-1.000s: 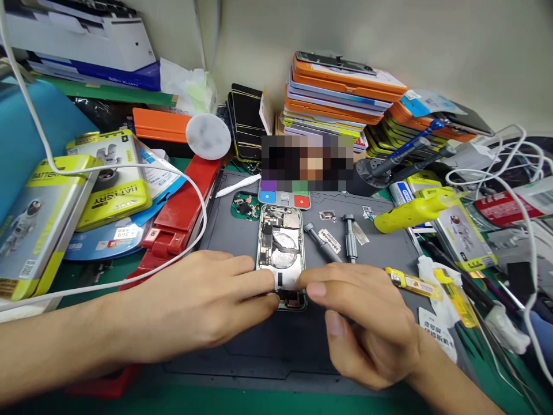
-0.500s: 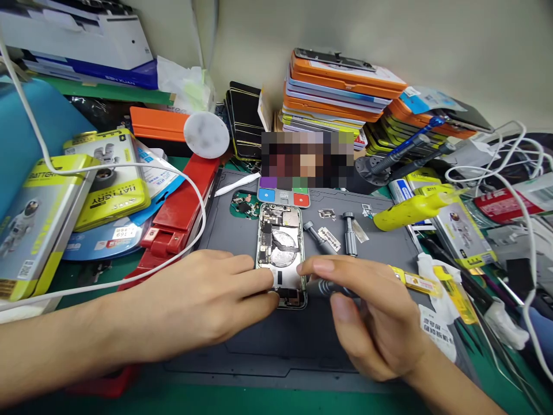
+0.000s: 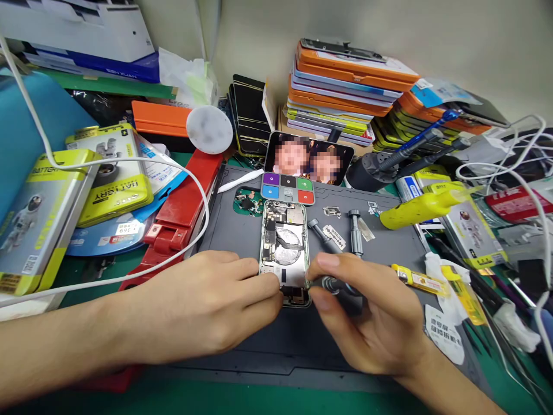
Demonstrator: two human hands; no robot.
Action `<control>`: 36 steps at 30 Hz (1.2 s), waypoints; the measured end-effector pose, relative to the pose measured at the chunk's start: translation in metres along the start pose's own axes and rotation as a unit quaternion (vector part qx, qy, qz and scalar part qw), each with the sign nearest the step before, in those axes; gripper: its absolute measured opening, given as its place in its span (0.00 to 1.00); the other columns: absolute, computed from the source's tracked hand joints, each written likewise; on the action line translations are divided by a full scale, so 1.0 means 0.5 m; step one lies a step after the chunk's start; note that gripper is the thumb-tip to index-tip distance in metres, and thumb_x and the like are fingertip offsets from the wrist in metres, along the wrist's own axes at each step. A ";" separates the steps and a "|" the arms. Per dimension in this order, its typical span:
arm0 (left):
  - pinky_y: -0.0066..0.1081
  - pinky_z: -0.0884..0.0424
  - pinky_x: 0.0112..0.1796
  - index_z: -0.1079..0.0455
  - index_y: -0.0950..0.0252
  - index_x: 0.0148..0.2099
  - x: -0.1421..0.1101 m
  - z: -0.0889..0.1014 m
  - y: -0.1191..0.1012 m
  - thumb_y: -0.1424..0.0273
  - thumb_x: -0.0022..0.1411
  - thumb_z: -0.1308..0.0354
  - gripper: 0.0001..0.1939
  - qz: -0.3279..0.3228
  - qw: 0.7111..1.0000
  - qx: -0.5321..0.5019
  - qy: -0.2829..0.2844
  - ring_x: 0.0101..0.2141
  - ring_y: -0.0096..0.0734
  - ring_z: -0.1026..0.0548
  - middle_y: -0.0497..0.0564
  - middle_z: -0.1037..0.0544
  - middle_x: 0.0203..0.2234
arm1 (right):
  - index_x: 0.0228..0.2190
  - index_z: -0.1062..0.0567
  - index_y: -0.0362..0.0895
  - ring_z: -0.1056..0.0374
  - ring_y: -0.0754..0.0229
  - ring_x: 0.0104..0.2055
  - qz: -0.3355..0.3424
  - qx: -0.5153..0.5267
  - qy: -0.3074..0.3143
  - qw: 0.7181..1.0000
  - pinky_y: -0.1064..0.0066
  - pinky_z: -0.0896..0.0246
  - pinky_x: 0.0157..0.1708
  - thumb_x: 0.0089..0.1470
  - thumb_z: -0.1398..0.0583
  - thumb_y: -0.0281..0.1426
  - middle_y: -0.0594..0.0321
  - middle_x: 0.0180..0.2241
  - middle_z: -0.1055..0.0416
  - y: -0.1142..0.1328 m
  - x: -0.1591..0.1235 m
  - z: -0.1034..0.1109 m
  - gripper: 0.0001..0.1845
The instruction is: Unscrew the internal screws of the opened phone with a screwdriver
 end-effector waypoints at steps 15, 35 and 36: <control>0.42 0.35 0.25 0.18 0.67 0.51 0.001 0.005 -0.003 0.78 0.82 0.56 0.23 -0.006 1.000 0.009 0.012 0.30 0.37 0.32 0.51 0.21 0.39 | 0.58 0.38 0.31 0.29 0.82 0.45 -0.080 0.029 -0.082 0.993 0.90 0.28 0.49 0.73 0.46 0.19 0.55 0.46 0.33 0.002 0.008 -0.011 0.15; 0.38 0.25 0.46 0.27 0.62 0.63 -0.026 -0.012 -0.120 0.72 0.81 0.52 0.17 -0.040 0.990 0.132 0.031 0.51 0.43 0.21 0.56 0.25 0.68 | 0.68 0.40 0.42 0.27 0.76 0.50 -0.136 0.155 -0.154 0.966 0.87 0.21 0.40 0.68 0.44 0.15 0.54 0.57 0.39 -0.017 -0.015 -0.023 0.31; 0.38 0.26 0.47 0.27 0.62 0.62 -0.027 -0.018 -0.127 0.74 0.80 0.53 0.17 -0.037 0.989 0.138 0.030 0.51 0.43 0.21 0.56 0.24 0.67 | 0.69 0.41 0.43 0.28 0.76 0.49 -0.138 0.161 -0.149 0.966 0.87 0.21 0.40 0.69 0.45 0.15 0.55 0.54 0.38 -0.017 -0.017 -0.024 0.32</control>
Point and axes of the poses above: each hand's wrist, its own x-axis towards the middle knuckle, its own z-axis out of the back of the hand, y = z × x, the point moved 4 cm from there along x, towards the middle knuckle
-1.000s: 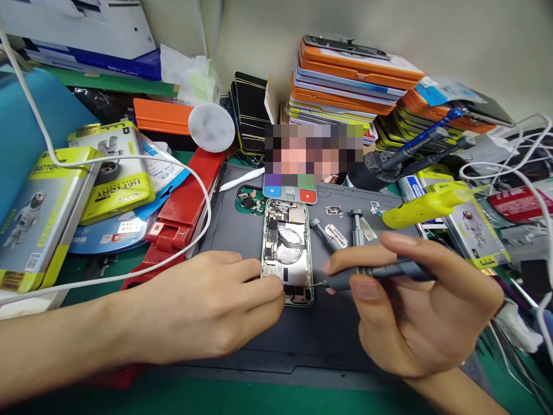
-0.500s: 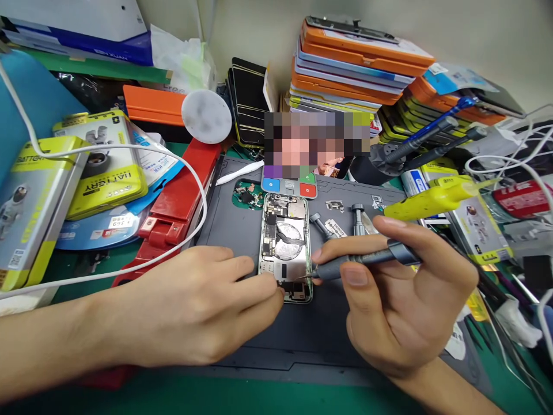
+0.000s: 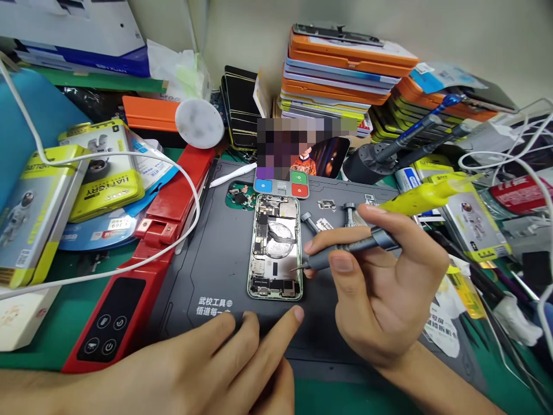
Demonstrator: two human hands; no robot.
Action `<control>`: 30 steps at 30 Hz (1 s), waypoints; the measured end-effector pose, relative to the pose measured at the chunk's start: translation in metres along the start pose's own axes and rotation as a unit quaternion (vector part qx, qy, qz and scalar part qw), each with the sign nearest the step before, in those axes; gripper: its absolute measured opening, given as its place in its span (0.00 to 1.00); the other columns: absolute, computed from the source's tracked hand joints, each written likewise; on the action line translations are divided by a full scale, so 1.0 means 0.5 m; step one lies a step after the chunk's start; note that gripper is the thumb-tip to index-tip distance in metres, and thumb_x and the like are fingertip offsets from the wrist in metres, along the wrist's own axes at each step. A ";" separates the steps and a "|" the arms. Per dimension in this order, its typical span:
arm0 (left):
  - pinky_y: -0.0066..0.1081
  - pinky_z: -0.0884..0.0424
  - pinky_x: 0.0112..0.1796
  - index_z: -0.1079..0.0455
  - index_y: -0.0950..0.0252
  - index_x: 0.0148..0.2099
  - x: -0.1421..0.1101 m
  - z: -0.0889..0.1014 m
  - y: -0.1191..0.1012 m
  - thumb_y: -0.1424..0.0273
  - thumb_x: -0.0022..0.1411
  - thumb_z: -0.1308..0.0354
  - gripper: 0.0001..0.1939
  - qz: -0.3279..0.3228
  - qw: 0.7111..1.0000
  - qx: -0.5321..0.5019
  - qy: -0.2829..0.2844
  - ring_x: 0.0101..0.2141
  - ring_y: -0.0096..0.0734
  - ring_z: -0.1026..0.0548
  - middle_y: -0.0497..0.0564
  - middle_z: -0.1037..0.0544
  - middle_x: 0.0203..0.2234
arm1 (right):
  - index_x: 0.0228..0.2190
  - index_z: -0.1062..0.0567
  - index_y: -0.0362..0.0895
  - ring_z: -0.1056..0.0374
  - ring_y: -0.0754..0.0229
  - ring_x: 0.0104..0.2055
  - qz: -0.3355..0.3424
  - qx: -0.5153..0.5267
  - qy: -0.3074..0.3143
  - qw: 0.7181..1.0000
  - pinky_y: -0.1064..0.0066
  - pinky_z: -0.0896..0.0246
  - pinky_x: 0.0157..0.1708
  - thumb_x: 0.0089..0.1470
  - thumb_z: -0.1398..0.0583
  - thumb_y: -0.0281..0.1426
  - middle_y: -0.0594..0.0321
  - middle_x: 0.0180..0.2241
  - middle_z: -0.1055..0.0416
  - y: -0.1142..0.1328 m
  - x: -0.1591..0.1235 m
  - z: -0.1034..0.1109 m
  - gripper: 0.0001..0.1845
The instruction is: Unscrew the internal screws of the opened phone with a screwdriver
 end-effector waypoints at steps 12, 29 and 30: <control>0.34 0.26 0.38 0.26 0.61 0.56 0.025 -0.016 0.013 0.75 0.81 0.50 0.12 0.080 0.996 -0.023 -0.035 0.40 0.36 0.20 0.54 0.16 0.57 | 0.67 0.45 0.36 0.30 0.78 0.49 0.023 -0.039 0.044 0.998 0.84 0.26 0.48 0.73 0.48 0.19 0.57 0.45 0.33 0.002 -0.004 0.005 0.26; 0.29 0.23 0.28 0.23 0.64 0.51 0.019 -0.021 0.018 0.74 0.74 0.42 0.08 0.084 0.990 -0.110 -0.001 0.28 0.30 0.19 0.58 0.17 0.59 | 0.63 0.43 0.30 0.28 0.76 0.51 0.089 -0.062 0.073 0.991 0.83 0.27 0.54 0.68 0.45 0.13 0.54 0.47 0.32 0.021 -0.001 -0.002 0.25; 0.31 0.23 0.25 0.22 0.64 0.51 0.017 -0.021 0.017 0.75 0.74 0.44 0.09 0.077 0.991 -0.109 0.009 0.26 0.31 0.20 0.56 0.16 0.59 | 0.62 0.42 0.29 0.28 0.76 0.52 0.095 -0.084 0.075 0.989 0.83 0.27 0.57 0.69 0.44 0.15 0.53 0.47 0.31 0.024 0.000 -0.004 0.23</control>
Point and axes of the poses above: each hand's wrist, its own x-axis towards the middle knuckle, its own z-axis out of the back of the hand, y = z × x, the point moved 4 cm from there along x, towards the middle knuckle
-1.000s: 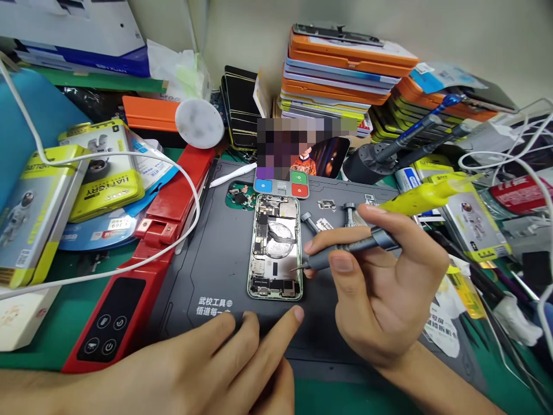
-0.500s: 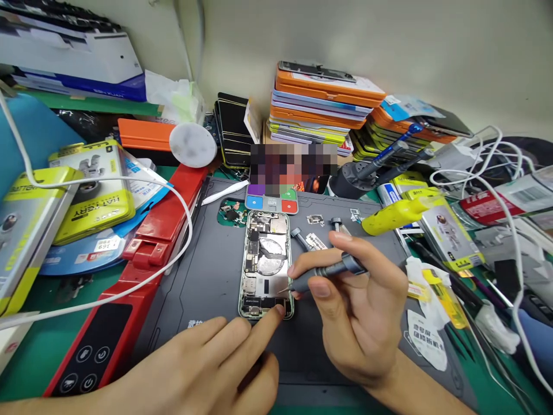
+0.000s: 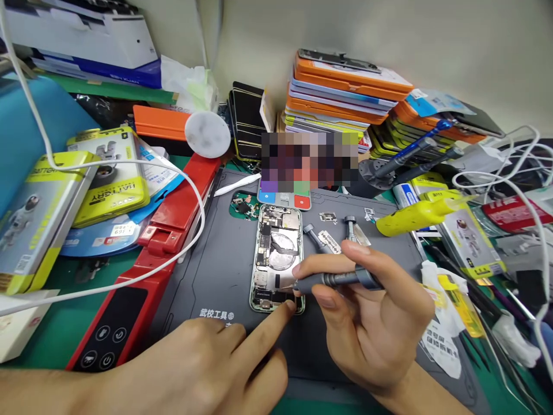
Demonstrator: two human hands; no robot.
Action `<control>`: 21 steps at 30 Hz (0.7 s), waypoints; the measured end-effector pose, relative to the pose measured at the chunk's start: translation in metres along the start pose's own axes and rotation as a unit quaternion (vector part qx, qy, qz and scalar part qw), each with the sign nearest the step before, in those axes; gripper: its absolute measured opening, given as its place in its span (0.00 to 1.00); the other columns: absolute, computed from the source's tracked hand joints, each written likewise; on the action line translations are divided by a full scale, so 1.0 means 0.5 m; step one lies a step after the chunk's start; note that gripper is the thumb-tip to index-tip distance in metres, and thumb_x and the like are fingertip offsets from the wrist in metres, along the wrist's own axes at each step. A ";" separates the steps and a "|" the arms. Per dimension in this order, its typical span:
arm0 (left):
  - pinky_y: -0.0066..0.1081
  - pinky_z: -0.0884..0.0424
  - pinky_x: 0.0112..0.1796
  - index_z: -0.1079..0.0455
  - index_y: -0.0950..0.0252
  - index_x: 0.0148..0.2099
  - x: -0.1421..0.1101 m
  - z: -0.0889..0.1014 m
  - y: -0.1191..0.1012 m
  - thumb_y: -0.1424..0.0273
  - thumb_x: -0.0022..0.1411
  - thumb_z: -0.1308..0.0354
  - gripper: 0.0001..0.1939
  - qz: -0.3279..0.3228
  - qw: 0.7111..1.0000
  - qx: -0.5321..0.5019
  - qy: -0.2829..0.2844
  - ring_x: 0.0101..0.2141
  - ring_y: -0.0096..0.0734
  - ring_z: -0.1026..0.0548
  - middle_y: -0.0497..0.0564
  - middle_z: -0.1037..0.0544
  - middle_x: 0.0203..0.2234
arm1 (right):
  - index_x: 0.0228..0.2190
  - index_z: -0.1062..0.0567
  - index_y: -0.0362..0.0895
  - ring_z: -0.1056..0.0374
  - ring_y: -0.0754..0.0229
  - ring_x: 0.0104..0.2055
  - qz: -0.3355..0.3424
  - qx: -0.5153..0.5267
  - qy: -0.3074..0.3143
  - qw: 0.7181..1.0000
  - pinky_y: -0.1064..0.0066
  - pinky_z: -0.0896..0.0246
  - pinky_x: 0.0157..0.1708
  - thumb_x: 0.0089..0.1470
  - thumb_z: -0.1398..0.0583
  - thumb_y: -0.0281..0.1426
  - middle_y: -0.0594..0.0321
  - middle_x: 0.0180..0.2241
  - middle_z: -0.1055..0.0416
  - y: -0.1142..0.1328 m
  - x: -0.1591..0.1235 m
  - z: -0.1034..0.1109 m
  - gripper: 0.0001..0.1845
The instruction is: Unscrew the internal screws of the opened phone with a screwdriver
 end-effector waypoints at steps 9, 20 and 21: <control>0.35 0.27 0.19 0.24 0.64 0.49 0.000 0.004 -0.006 0.80 0.75 0.53 0.16 0.010 1.000 0.014 0.008 0.22 0.33 0.21 0.55 0.14 0.53 | 0.54 0.37 0.30 0.28 0.77 0.54 0.016 -0.072 0.024 0.997 0.84 0.29 0.59 0.74 0.43 0.21 0.54 0.48 0.28 0.003 0.003 -0.016 0.12; 0.36 0.30 0.18 0.25 0.65 0.53 0.009 0.003 -0.002 0.79 0.76 0.54 0.16 0.007 1.000 0.021 0.007 0.21 0.33 0.23 0.56 0.15 0.55 | 0.56 0.38 0.31 0.26 0.71 0.56 -0.003 -0.033 0.051 0.998 0.85 0.25 0.48 0.71 0.43 0.19 0.49 0.54 0.31 -0.005 -0.015 -0.024 0.15; 0.36 0.30 0.18 0.25 0.65 0.53 0.008 0.002 -0.003 0.79 0.76 0.54 0.17 0.006 1.000 0.017 0.006 0.21 0.33 0.23 0.57 0.15 0.55 | 0.56 0.38 0.31 0.26 0.71 0.56 -0.004 -0.033 0.051 0.998 0.85 0.24 0.49 0.72 0.43 0.19 0.49 0.53 0.31 -0.005 -0.012 -0.024 0.15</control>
Point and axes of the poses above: each hand's wrist, its own x-axis towards the middle knuckle, its own z-axis out of the back of the hand, y = z × x, the point moved 4 cm from there along x, towards the middle knuckle
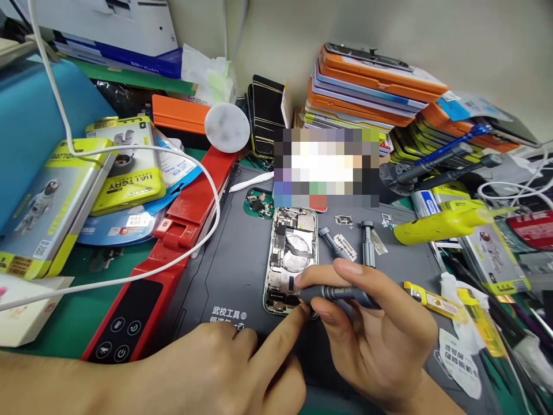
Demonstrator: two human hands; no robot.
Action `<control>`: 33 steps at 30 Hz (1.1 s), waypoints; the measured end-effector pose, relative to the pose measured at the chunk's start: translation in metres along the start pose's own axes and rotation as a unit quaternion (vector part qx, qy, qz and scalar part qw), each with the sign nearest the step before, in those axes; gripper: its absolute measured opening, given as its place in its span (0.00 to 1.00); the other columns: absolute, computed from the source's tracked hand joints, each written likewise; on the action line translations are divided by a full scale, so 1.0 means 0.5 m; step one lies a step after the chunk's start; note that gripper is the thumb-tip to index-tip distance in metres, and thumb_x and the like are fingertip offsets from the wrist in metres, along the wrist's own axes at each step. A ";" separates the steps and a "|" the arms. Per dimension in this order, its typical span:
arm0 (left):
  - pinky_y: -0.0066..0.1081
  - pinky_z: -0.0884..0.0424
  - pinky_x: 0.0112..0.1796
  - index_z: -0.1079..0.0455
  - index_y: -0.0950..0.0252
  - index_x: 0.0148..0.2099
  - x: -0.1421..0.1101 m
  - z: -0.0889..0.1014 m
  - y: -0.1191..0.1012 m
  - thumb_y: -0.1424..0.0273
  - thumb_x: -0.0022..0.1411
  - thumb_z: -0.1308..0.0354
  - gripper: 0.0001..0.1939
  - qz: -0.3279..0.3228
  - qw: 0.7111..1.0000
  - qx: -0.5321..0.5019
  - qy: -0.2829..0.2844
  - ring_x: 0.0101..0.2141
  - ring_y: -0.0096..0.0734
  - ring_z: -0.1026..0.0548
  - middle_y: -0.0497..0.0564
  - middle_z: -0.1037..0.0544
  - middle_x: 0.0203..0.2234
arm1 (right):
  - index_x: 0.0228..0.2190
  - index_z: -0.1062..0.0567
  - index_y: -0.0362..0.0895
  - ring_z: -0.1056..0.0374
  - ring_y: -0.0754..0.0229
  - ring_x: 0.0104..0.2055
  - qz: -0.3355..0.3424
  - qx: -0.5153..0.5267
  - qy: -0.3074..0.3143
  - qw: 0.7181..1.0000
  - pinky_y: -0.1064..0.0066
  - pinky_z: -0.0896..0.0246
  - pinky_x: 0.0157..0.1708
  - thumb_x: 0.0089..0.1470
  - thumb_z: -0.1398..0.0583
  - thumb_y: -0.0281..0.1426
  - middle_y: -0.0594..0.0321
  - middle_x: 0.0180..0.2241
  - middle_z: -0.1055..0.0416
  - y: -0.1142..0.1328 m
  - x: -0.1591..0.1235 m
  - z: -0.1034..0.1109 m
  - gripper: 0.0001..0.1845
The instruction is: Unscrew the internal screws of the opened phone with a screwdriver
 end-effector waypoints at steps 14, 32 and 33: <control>0.37 0.25 0.22 0.25 0.65 0.54 -0.012 -0.009 -0.001 0.79 0.74 0.49 0.14 0.001 0.999 -0.033 0.017 0.26 0.36 0.18 0.52 0.13 0.50 | 0.61 0.32 0.34 0.32 0.71 0.57 0.032 -0.031 0.038 0.998 0.78 0.35 0.56 0.77 0.47 0.27 0.55 0.51 0.30 0.023 0.037 0.027 0.17; 0.31 0.27 0.30 0.26 0.63 0.47 0.009 0.006 0.059 0.76 0.79 0.48 0.09 0.056 0.976 -0.204 -0.047 0.33 0.32 0.18 0.46 0.17 0.38 | 0.65 0.36 0.37 0.32 0.71 0.54 0.054 0.006 0.034 0.998 0.78 0.32 0.55 0.74 0.45 0.26 0.58 0.51 0.31 0.008 0.020 0.012 0.21; 0.30 0.27 0.32 0.26 0.63 0.48 0.010 0.006 0.064 0.75 0.79 0.47 0.08 0.067 0.968 -0.235 -0.051 0.34 0.31 0.17 0.46 0.16 0.39 | 0.65 0.37 0.37 0.32 0.71 0.53 0.051 0.000 0.028 0.998 0.78 0.32 0.54 0.73 0.44 0.26 0.58 0.50 0.30 0.005 0.015 0.009 0.22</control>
Point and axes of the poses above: each hand's wrist, its own x-axis towards the middle knuckle, its own z-axis out of the back of the hand, y = z × x, the point moved 4 cm from there along x, towards the middle knuckle
